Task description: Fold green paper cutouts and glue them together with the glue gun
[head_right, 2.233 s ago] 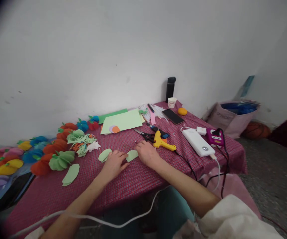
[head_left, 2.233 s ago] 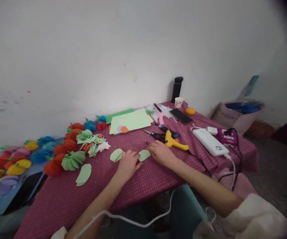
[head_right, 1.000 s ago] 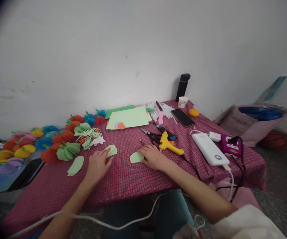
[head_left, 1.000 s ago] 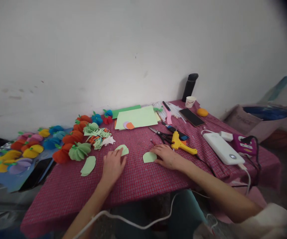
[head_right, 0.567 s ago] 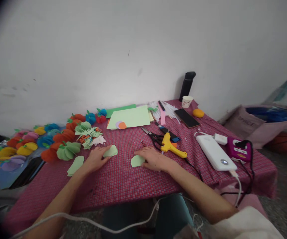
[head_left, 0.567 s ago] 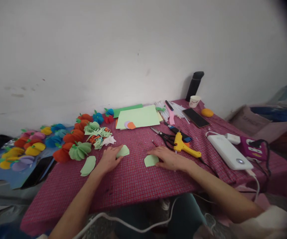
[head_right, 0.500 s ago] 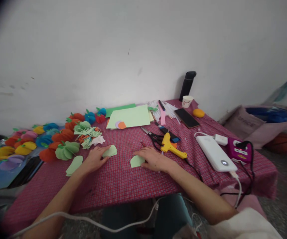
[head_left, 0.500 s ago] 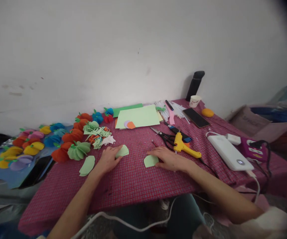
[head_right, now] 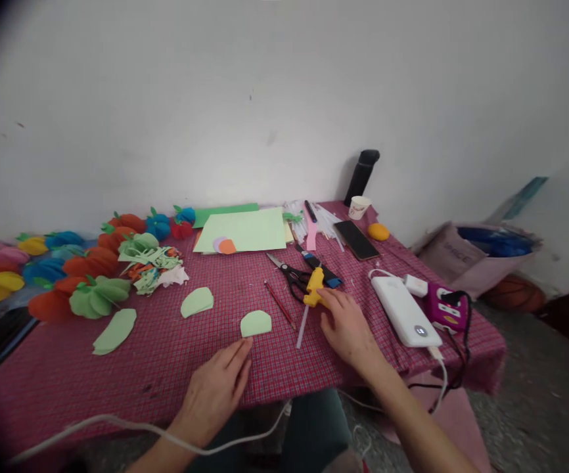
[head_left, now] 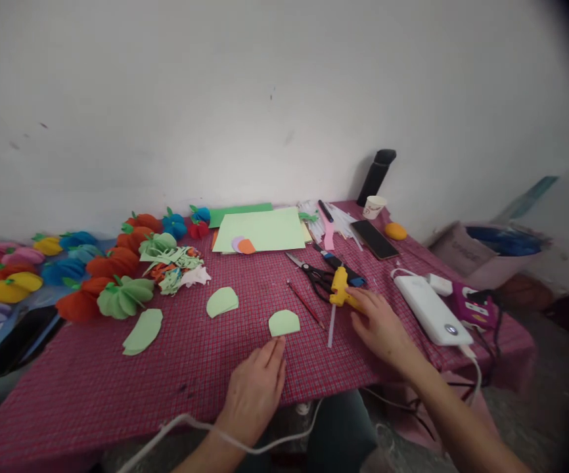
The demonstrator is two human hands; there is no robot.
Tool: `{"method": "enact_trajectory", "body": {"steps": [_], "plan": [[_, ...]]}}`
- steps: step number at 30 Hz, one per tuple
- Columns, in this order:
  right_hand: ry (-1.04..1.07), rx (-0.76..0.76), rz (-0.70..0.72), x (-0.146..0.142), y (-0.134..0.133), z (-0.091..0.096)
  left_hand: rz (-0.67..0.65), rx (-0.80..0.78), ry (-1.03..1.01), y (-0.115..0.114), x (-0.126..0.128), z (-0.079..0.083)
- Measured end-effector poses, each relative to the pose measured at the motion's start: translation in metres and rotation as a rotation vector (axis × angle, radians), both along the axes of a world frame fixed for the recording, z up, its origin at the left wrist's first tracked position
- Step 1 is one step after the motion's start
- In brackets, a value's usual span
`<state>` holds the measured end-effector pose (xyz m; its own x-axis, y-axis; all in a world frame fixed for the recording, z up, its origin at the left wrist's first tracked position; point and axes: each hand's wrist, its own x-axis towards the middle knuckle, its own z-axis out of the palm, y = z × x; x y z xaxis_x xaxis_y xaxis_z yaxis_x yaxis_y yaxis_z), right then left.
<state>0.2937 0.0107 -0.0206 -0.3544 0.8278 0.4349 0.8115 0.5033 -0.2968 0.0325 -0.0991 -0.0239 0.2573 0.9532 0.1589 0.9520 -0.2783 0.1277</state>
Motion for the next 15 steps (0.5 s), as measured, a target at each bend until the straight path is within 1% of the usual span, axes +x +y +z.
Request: {"method": "enact_trajectory", "body": {"steps": [3,7,10,13,15], "plan": [[-0.146,-0.026,-0.045,0.005,0.004,-0.004,0.058,-0.011,0.050,-0.003,0.016,-0.003],[-0.237,-0.024,-0.092,0.000,0.010,-0.007,0.152,-0.045,0.128,-0.003,0.032,0.002],[-0.269,0.016,-0.126,-0.003,0.014,-0.008,0.169,-0.079,0.149,-0.002,0.037,0.004],[-0.290,0.020,-0.109,-0.002,0.020,-0.010,0.162,-0.088,0.143,-0.001,0.039,0.005],[-0.303,0.023,-0.122,-0.001,0.024,-0.013,0.161,-0.091,0.133,-0.001,0.039,0.005]]}}
